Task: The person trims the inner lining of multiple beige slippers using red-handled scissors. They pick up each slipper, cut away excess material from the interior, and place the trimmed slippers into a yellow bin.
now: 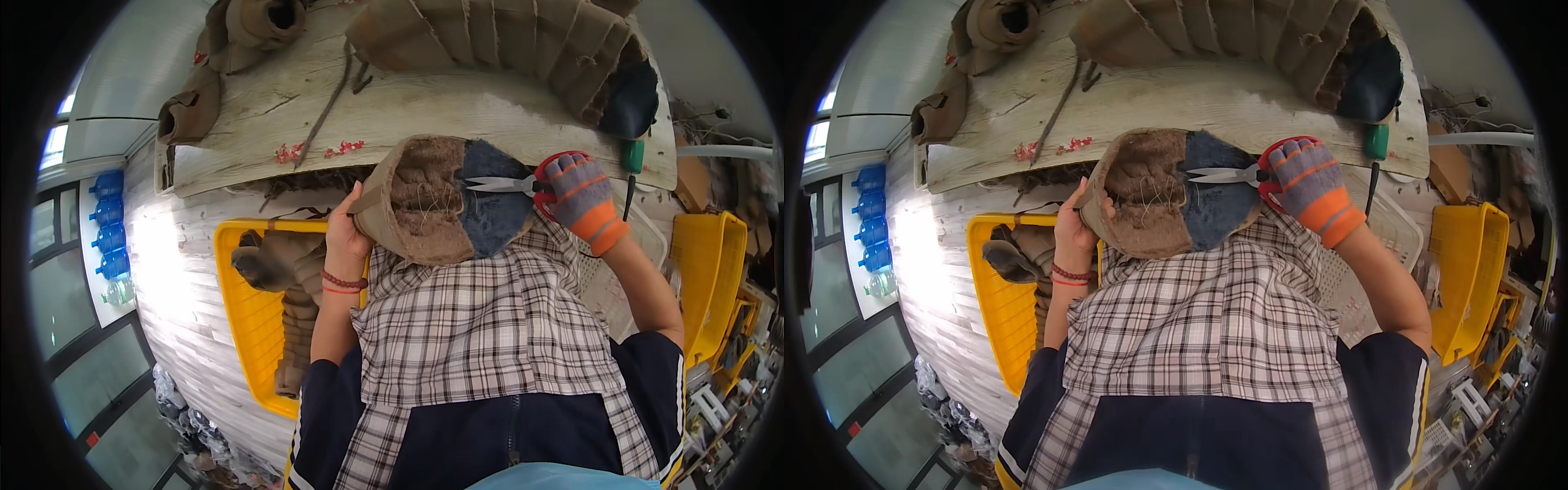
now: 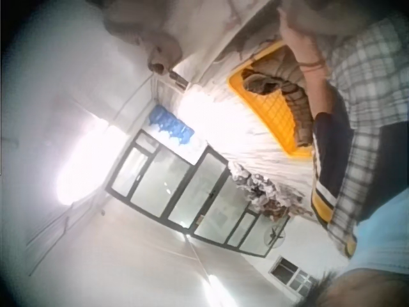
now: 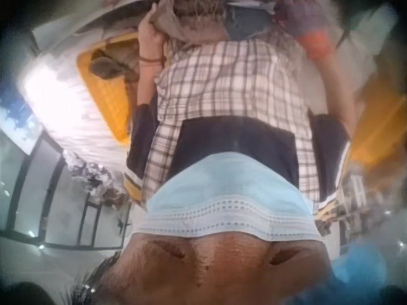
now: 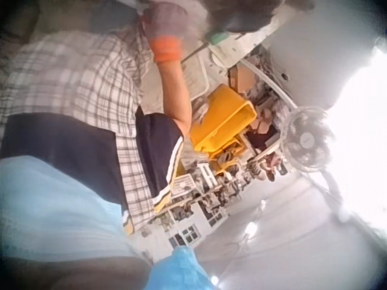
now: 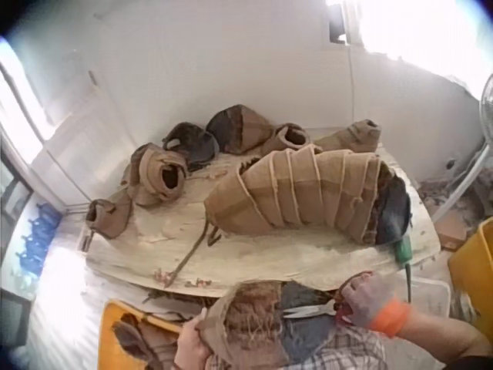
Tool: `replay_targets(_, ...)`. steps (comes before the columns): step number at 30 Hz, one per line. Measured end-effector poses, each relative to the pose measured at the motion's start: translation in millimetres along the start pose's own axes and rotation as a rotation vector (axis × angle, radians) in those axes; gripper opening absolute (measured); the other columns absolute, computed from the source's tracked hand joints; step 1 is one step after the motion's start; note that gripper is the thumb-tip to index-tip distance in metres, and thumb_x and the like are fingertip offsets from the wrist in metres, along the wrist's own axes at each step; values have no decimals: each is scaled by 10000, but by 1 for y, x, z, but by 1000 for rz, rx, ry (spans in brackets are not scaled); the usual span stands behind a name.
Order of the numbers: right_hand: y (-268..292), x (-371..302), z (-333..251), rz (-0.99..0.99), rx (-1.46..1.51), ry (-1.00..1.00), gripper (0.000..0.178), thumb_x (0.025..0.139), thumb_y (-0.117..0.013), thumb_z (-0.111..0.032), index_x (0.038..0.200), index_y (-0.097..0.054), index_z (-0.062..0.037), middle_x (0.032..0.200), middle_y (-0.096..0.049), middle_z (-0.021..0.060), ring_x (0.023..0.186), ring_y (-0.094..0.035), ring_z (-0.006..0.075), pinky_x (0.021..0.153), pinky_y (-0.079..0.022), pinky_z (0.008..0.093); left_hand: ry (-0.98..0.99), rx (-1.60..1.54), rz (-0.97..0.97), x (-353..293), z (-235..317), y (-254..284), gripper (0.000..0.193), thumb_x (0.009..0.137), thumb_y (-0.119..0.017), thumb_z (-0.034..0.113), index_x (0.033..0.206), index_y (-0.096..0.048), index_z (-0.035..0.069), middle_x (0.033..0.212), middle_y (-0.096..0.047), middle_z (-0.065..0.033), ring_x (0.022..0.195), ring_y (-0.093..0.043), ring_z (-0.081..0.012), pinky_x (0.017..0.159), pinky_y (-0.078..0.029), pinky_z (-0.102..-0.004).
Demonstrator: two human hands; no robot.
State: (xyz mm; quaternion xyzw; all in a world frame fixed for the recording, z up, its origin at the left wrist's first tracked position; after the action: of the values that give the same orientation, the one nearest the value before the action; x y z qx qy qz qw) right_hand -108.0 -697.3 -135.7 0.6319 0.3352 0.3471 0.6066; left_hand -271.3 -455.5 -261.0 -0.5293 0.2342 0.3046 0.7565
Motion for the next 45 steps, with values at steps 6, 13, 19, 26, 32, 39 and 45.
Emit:
replay_targets(6,-23,-24,1,-83,943,-488,298,779,-681,-141,1029,-555,-37,756,-618,99,647,-607,184,595,-479,270,-45,35,-52,-2,-6,-5,303,934,-522,190,1146,-550,-24,1114,-612,-133,987,-599,-237,861,-484,-352)
replay_targets(13,-71,-15,-37,-207,1375,-648,288,777,-685,-154,1011,-554,-47,717,-596,41,631,-589,172,591,-474,295,-1110,1339,207,-94,75,-102,129,879,-563,50,992,-579,-9,1003,-606,-96,905,-581,-150,785,-466,-275)
replay_targets(19,-73,-16,-52,-29,1374,-588,398,756,-701,-257,1054,-543,-45,822,-639,143,748,-636,272,646,-490,340,-786,1924,-151,-89,-35,-168,480,820,-666,188,1154,-444,-75,1185,-487,-234,1059,-532,-343,894,-452,-365)
replay_targets(26,-89,-1,-74,-154,1327,-582,394,774,-687,-222,1087,-539,-33,848,-626,134,773,-593,212,678,-482,314,-668,2230,306,-46,-16,-101,783,736,-711,454,1191,-395,-100,1113,-532,-292,1049,-529,-412,880,-441,-415)
replay_targets(32,-103,3,-84,-157,1294,-520,508,740,-712,-352,1092,-518,-42,873,-643,192,813,-634,352,671,-504,388,-518,2281,421,-35,-7,-91,536,772,-686,390,999,-478,-49,989,-587,-250,858,-596,-414,733,-481,-446)
replay_targets(39,-95,7,-82,-190,1296,-489,572,736,-709,-364,1154,-502,-34,925,-650,198,850,-638,351,705,-516,385,-817,2219,237,-33,-12,-102,239,819,-645,213,816,-583,-18,735,-625,-158,663,-614,-347,611,-486,-406)
replay_targets(45,-89,4,-76,-183,1200,-498,576,748,-694,-379,1163,-500,-31,939,-654,194,867,-638,345,732,-512,391,-372,1299,277,-25,-1,-56,109,861,-592,74,779,-612,5,648,-566,-13,543,-528,-88,513,-449,-233)
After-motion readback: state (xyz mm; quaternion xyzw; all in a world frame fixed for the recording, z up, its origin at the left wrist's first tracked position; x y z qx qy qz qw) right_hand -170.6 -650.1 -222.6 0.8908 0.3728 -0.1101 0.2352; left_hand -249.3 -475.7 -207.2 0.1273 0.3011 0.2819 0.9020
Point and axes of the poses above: each hand's wrist, its own x-axis towards the middle knuckle, its own y-axis out of the back of the hand, z = x × y, the point moved 10 cm from there along x, towards the middle knuckle
